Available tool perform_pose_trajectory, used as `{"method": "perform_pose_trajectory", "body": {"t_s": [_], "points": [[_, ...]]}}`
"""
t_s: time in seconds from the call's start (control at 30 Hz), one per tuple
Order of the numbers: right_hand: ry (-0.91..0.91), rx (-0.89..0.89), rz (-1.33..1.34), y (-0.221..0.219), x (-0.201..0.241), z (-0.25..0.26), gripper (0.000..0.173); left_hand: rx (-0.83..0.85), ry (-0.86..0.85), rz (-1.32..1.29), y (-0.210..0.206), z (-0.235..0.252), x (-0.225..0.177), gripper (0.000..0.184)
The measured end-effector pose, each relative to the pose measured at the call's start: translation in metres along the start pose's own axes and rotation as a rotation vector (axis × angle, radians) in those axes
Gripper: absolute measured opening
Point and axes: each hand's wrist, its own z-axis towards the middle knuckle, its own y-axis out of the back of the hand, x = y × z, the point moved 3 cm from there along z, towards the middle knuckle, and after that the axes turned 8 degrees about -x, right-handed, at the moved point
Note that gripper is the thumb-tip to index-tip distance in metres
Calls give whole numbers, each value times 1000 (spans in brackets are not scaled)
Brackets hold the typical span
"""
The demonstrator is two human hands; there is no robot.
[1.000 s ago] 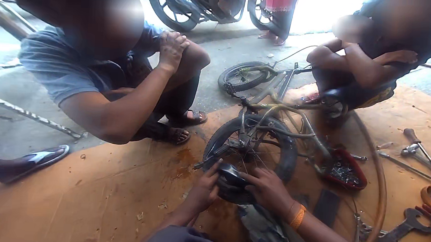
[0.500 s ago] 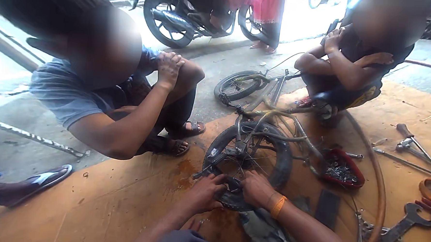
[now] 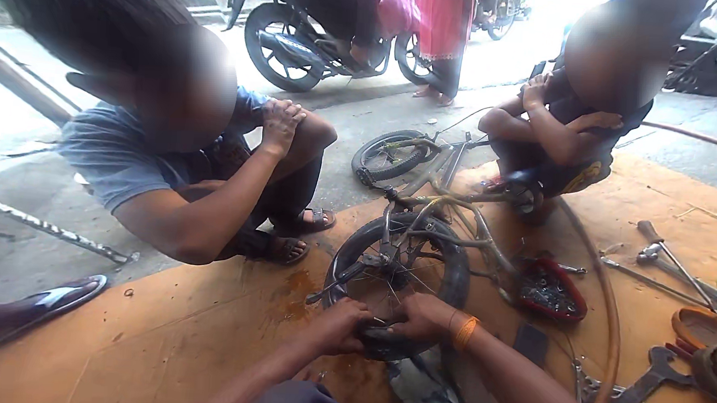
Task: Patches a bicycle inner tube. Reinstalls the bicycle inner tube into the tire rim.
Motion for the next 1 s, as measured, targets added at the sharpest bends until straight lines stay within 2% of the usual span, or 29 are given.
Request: {"method": "perform_pose_trajectory", "body": {"t_s": [0.07,0.13,0.2,0.33,0.47,0.5,0.57,0.6,0.67,0.73,0.8,0.9,1.0], "points": [[-48,33,-49,10,2,-4,54,-18,-7,-84,3,3,-5,37],[-114,102,-146,11,12,-7,65,24,30,-133,4,2,-16,33],[-161,158,-209,13,22,-10,72,46,55,-160,5,-1,-22,39],[-122,234,-207,11,20,-4,73,114,159,-236,3,-4,-27,68],[-163,291,-240,10,28,-6,75,184,108,-293,-8,5,-36,57],[-153,254,-224,10,28,-7,73,170,105,-335,-10,6,-37,57],[-35,60,-129,3,21,-10,64,66,136,-515,-9,4,-38,59],[23,-36,-81,0,16,-12,60,-20,151,-656,-8,2,-37,61],[58,-112,-60,5,6,-22,51,-227,139,-868,-10,-1,-34,58],[18,-93,-133,14,-6,-33,36,-432,81,-770,-9,-8,-25,47],[-41,-87,-247,27,-18,-40,27,-529,79,-521,-11,-15,-6,37],[-30,-135,-301,36,-22,-39,27,-437,127,-283,-20,-27,17,43],[71,-186,-82,15,-5,-28,37,-394,143,-219,-21,-30,18,42]]}}
